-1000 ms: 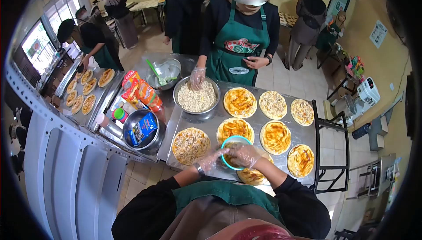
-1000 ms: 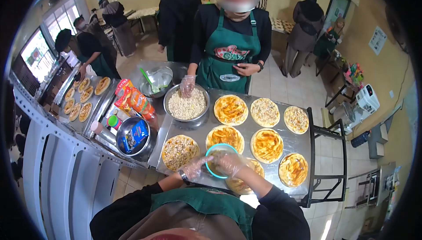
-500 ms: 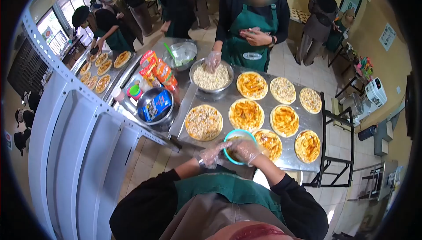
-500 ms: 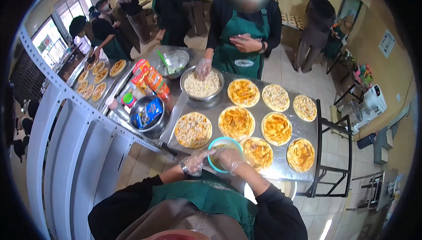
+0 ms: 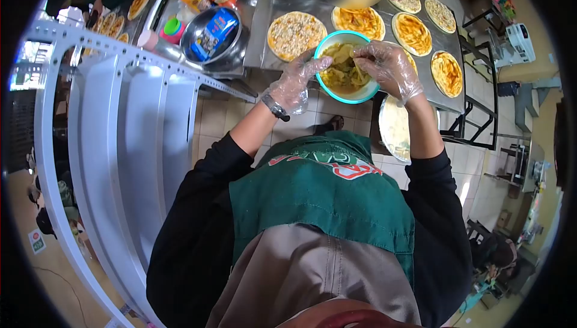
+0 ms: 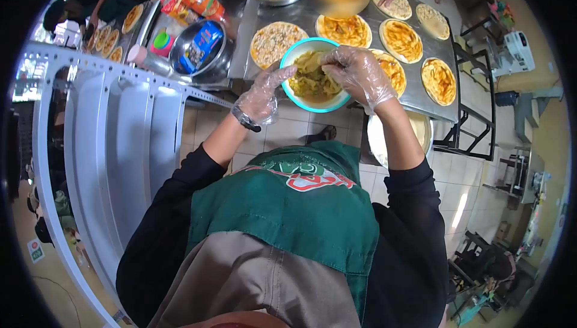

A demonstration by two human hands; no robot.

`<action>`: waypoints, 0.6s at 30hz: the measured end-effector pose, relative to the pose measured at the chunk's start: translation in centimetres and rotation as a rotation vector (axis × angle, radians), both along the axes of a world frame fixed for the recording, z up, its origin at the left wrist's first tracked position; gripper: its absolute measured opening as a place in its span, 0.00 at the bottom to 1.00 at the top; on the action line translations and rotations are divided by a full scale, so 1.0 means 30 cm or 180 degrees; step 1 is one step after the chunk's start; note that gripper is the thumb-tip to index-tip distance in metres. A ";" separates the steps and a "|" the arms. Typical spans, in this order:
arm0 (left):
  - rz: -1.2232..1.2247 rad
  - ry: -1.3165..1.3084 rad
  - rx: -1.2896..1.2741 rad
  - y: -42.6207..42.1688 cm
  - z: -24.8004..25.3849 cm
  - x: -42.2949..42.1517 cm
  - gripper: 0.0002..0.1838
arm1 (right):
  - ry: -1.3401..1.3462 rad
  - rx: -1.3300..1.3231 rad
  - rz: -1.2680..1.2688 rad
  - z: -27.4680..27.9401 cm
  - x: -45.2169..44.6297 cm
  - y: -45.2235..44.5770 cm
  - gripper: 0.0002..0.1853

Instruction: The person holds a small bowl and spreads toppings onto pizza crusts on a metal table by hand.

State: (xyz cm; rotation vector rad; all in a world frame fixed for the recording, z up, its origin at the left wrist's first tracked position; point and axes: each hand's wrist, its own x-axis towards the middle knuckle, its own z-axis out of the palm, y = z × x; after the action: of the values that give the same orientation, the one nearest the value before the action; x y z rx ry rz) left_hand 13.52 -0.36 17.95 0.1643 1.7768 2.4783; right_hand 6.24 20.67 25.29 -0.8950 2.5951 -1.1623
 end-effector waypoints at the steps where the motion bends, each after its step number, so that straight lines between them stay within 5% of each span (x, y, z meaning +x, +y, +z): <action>1: 0.0050 0.0393 0.0000 -0.020 0.009 0.034 0.37 | -0.0015 -0.0115 0.0079 -0.010 0.023 -0.021 0.09; 18: -0.0072 -0.1112 0.0574 -0.194 -0.065 0.360 0.32 | 0.1841 0.1178 0.0817 -0.198 0.361 -0.349 0.09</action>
State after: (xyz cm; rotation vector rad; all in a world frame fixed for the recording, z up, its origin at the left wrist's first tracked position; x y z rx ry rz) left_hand 24.31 -6.18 16.00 -0.2227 1.4068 2.4618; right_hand 17.06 10.20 19.36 -1.5884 2.8428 -0.3652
